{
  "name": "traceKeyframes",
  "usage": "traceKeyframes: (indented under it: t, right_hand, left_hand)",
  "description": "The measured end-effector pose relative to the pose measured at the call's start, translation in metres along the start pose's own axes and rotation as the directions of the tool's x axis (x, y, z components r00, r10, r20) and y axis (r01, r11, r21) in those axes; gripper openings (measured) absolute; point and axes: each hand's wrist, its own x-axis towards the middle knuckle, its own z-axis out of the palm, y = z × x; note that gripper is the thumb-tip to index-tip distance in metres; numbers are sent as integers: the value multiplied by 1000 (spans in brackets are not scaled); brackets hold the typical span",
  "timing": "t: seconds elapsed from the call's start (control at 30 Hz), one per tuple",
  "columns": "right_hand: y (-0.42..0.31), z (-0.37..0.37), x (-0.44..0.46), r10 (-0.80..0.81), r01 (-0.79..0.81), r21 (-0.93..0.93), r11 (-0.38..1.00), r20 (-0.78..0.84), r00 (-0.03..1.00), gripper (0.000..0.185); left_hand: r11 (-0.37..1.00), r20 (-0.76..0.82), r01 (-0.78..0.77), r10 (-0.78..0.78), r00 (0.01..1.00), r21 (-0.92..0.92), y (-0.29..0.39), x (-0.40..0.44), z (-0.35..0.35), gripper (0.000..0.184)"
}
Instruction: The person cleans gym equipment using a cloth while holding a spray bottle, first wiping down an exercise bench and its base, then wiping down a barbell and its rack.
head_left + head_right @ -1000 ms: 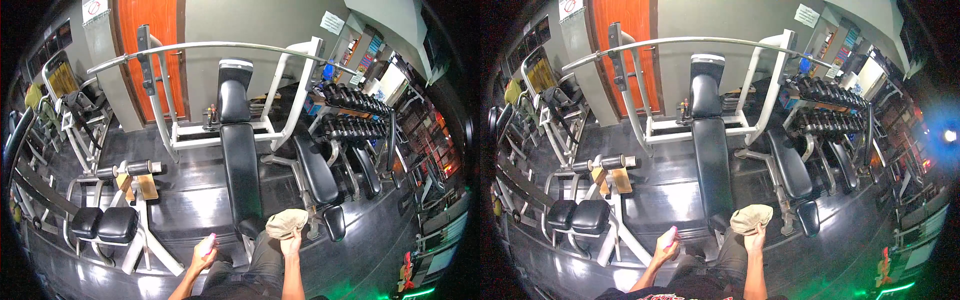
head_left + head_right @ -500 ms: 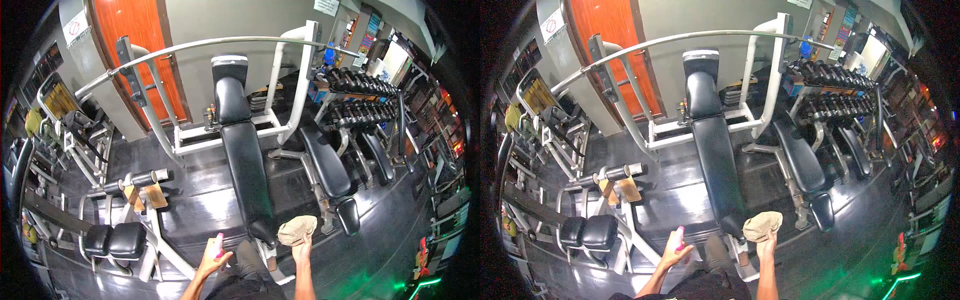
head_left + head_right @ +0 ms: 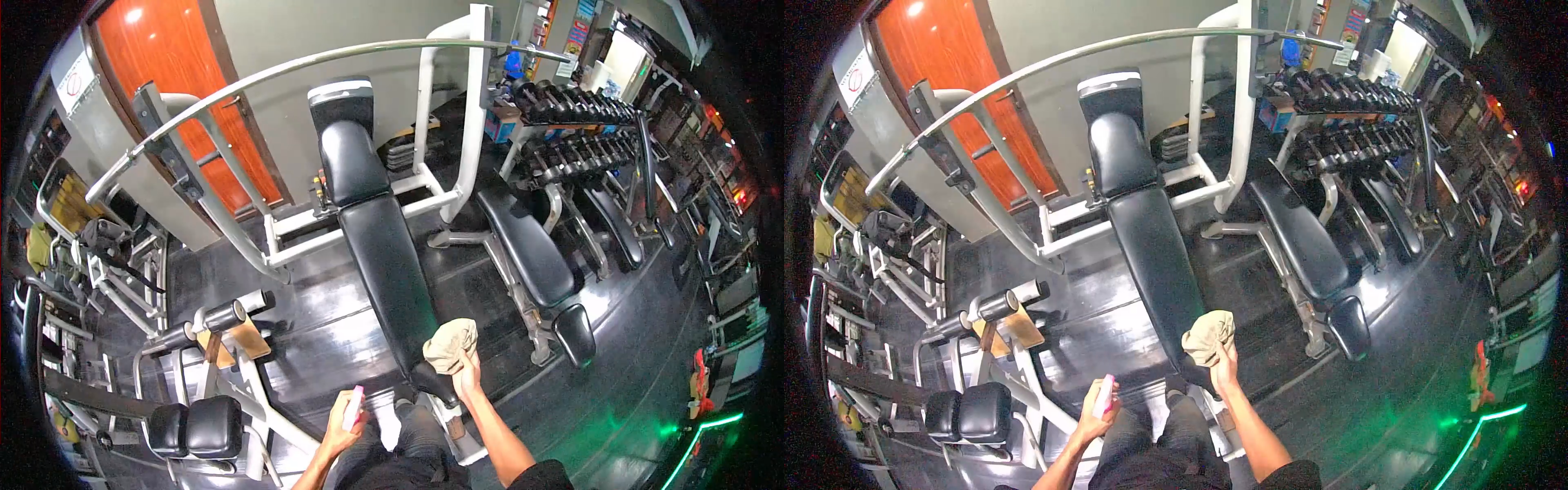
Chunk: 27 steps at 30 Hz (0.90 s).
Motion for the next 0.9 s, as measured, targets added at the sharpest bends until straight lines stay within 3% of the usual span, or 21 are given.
traceKeyframes:
  t: [0.13,0.17,0.27,0.4,0.43,0.53,0.57,0.67,0.73,0.8,0.83,0.87,0.9]
  right_hand:
    - [20,2,-36,-45,48,33,998,-100,994,48]
    - [28,-3,-49,-64,68,33,997,-116,991,49]
    - [43,4,-97,-62,95,113,989,-271,961,50]
    - [86,-35,-143,-96,142,110,984,-347,933,53]
    - [94,-42,-155,-82,135,121,983,-365,927,53]
    - [105,-40,-187,-4,68,121,990,-464,886,45]
    - [111,-45,-195,-9,68,106,992,-479,878,46]
    - [125,-62,-207,-44,65,26,998,-487,872,48]
    - [137,-84,-210,-32,53,32,998,-470,882,50]
    - [147,-103,-210,22,14,69,998,-493,870,50]
    - [150,-111,-210,24,16,84,996,-461,887,51]
    - [150,-118,-209,37,3,84,996,-468,883,51]
    - [150,-124,-204,36,8,93,996,-463,885,52]
  left_hand:
    - [959,65,213,-204,977,-187,-17,-8,-1,44]
    - [979,57,134,-126,990,-157,-31,-9,-1,48]
    - [985,112,140,-129,985,-97,-59,-18,-2,50]
    - [987,161,160,-155,975,-23,-79,-30,-3,41]
    - [999,159,35,-31,987,-21,-100,-35,1,36]
    - [988,210,151,-155,965,34,-120,-46,9,33]
    - [955,237,296,-284,929,-19,-122,-50,11,38]
    - [938,212,340,-347,914,71,-158,-59,28,34]
    - [944,164,329,-325,931,7,-181,-64,41,26]
    - [868,229,495,-476,849,-31,-195,-63,50,20]
    - [977,166,207,-212,963,45,-222,-68,59,16]
    - [909,227,415,-396,890,-39,-226,-67,64,15]
    - [909,223,415,-398,890,-30,-229,-64,69,16]
